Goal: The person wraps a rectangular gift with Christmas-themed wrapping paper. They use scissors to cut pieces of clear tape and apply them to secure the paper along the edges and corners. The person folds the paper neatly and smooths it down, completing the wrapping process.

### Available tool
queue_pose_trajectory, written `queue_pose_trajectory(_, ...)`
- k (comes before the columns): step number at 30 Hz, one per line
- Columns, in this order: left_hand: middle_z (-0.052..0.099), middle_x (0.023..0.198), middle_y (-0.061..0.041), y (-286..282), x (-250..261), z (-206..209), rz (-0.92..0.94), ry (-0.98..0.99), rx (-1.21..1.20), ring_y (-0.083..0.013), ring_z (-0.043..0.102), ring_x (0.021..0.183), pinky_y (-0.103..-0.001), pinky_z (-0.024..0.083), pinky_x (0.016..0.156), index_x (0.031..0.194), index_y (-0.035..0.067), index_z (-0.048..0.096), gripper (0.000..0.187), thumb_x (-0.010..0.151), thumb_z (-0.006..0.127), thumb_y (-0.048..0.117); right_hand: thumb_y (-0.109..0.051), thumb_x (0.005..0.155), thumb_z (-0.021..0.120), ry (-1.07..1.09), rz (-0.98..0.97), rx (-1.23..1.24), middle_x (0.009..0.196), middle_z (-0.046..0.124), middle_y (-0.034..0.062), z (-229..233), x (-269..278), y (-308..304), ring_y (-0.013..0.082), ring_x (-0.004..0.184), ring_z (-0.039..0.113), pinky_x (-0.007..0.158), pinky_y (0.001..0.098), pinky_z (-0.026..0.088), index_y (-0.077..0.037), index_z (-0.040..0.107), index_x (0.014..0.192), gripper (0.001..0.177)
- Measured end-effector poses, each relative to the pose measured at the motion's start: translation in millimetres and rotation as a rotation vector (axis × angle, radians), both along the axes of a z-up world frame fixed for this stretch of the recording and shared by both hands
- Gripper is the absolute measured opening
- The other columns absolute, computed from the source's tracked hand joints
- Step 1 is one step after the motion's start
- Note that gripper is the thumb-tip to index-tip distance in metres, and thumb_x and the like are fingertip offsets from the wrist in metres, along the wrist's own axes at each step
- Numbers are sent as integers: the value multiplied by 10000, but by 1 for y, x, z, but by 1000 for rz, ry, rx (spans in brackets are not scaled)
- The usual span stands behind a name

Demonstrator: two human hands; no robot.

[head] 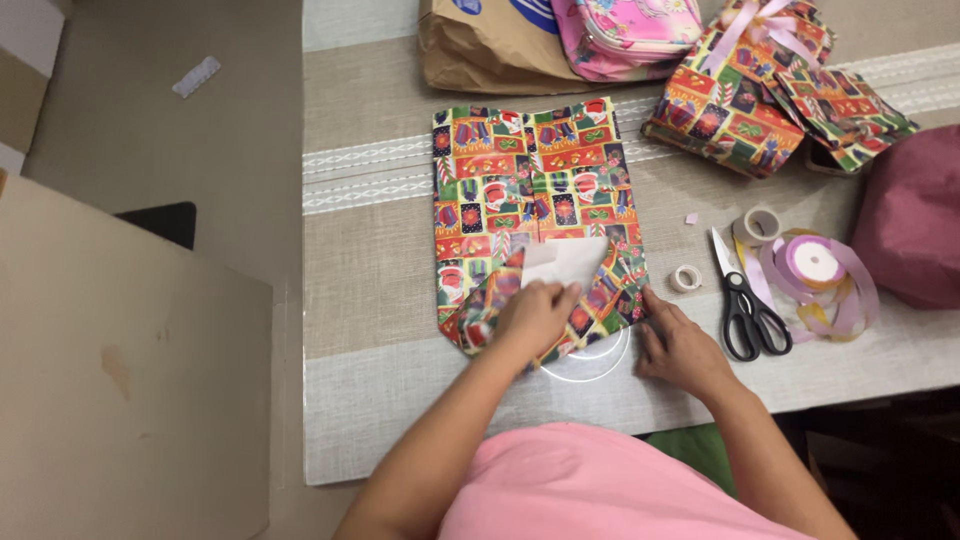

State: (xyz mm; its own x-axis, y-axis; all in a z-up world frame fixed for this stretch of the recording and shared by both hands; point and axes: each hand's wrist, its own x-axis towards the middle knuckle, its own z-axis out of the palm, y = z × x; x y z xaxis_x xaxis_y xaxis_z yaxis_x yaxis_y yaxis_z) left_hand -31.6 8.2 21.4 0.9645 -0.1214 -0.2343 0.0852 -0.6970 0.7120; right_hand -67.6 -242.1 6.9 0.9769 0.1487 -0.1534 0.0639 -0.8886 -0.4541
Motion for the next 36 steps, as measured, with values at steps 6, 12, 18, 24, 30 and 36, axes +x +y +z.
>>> queue_pose_trajectory(6,646,1140,-157,22,-40,13,134,-755,-366,-347,627,1131,-444,485,991,1111,40,698,235,1018,529,173,-269,906,593,59,-8,41,1268,684,130,12,3,5,359,1089,676,901,464,550,-232,419,1527,645)
queue_pose_trajectory(12,604,1284,-115,64,-48,-30,171,-602,33,-323,547,1256,-482,434,1047,1263,104,661,284,1011,534,131,-281,968,524,-226,10,-11,1272,709,131,-3,19,16,350,1143,657,1061,459,473,-160,548,1413,461)
queue_pose_trajectory(18,485,1509,-135,62,-55,-64,-13,-518,263,-348,347,1479,-582,214,1199,1437,90,534,448,1023,510,258,-280,1030,435,-121,-6,424,1440,542,245,-13,43,38,398,1332,503,1160,441,357,-28,381,1545,575)
queue_pose_trajectory(24,361,1598,-199,60,-53,-68,-99,-547,354,-422,232,1517,-581,122,1225,1507,49,459,571,1032,497,364,-242,916,513,-324,282,220,1559,422,262,-11,39,52,415,1439,405,1192,463,307,-30,334,1560,702)
queue_pose_trajectory(30,469,1492,-174,46,-43,-51,-226,-574,342,-374,368,1427,-574,214,1175,1402,132,581,504,909,582,240,-220,900,535,-253,249,360,1577,387,277,-17,38,50,460,1382,433,1147,470,359,-33,159,1615,830)
queue_pose_trajectory(36,612,1101,-92,20,11,-44,-349,-544,129,-311,598,1109,-481,480,954,1209,183,712,269,953,632,170,-208,908,521,-85,146,384,1251,580,269,-17,35,50,421,1045,607,969,473,489,-97,186,1647,819)
